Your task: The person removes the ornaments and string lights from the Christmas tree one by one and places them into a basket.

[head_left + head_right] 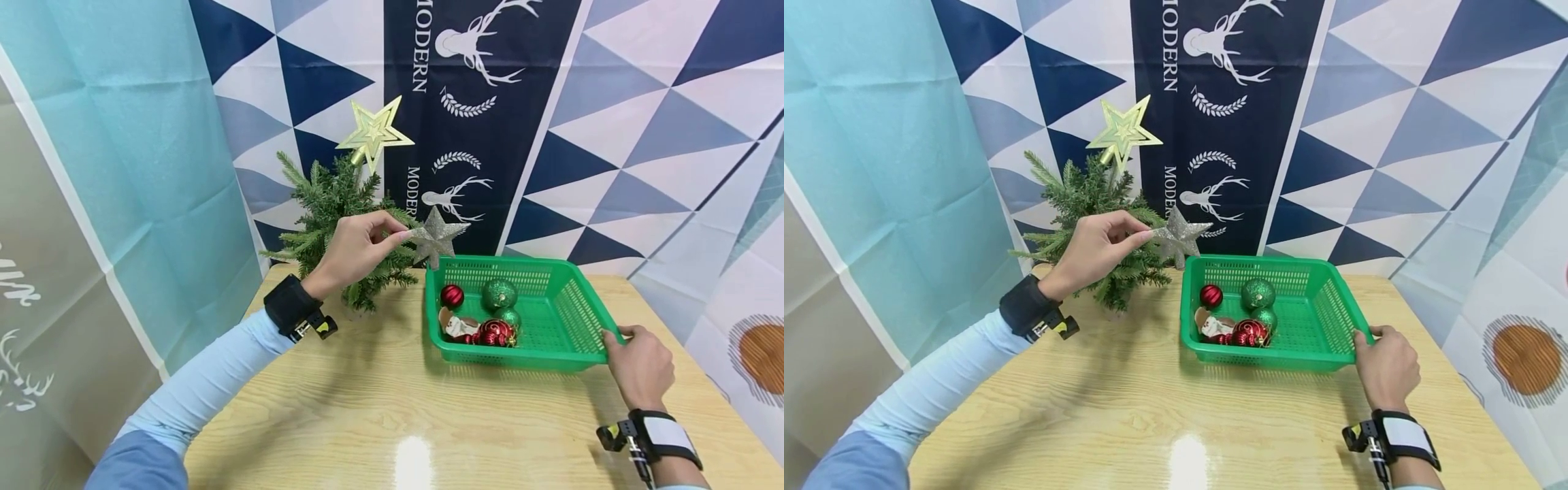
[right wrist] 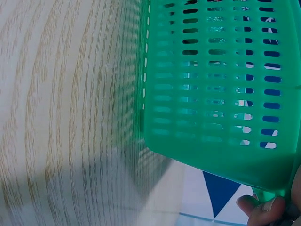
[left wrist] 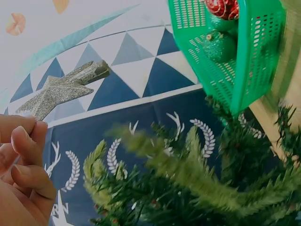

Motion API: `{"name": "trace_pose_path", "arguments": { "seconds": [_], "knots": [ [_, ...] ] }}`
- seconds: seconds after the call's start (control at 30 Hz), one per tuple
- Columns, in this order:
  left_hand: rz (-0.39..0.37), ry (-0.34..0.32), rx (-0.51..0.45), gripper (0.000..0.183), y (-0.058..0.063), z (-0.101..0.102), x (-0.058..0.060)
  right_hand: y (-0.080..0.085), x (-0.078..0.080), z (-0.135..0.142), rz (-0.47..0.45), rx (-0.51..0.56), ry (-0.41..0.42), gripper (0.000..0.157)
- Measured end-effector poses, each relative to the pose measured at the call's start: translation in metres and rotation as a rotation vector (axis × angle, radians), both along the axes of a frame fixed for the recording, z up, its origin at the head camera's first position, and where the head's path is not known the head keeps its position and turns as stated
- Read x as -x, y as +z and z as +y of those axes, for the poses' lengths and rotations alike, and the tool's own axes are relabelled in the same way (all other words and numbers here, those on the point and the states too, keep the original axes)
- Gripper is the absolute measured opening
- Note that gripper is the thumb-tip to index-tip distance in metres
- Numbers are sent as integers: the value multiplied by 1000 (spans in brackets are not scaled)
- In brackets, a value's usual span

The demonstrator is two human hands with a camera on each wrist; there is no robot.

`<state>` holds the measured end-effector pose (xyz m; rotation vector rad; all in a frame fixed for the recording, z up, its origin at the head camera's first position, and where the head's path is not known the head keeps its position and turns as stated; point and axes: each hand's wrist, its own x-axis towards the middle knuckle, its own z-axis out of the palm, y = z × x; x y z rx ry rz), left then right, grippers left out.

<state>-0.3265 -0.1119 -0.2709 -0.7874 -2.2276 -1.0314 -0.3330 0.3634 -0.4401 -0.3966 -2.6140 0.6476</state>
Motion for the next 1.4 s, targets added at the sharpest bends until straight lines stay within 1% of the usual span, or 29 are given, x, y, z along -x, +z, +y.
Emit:
{"name": "trace_pose_path", "arguments": {
  "seconds": [0.27,0.47,0.63,0.87,1.1,1.2,1.4],
  "knots": [
    [-3,-31,26,13,-10,11,-3,0,1,1,2,2,4,46],
    [-26,-47,49,12,-19,18,-5,0,0,1,10,0,4,46],
    [-42,-60,49,12,-27,24,-6,-1,0,1,24,-8,6,45],
    [-32,-71,59,10,-38,32,-6,-1,0,1,27,-7,5,45],
    [-72,-102,86,7,-49,40,-7,-1,0,3,17,0,6,46],
    [-78,-98,99,6,-53,44,-7,-2,0,3,13,5,8,46],
    [-63,-84,124,7,-62,53,-9,-3,0,2,19,6,10,46]
  ]
}}
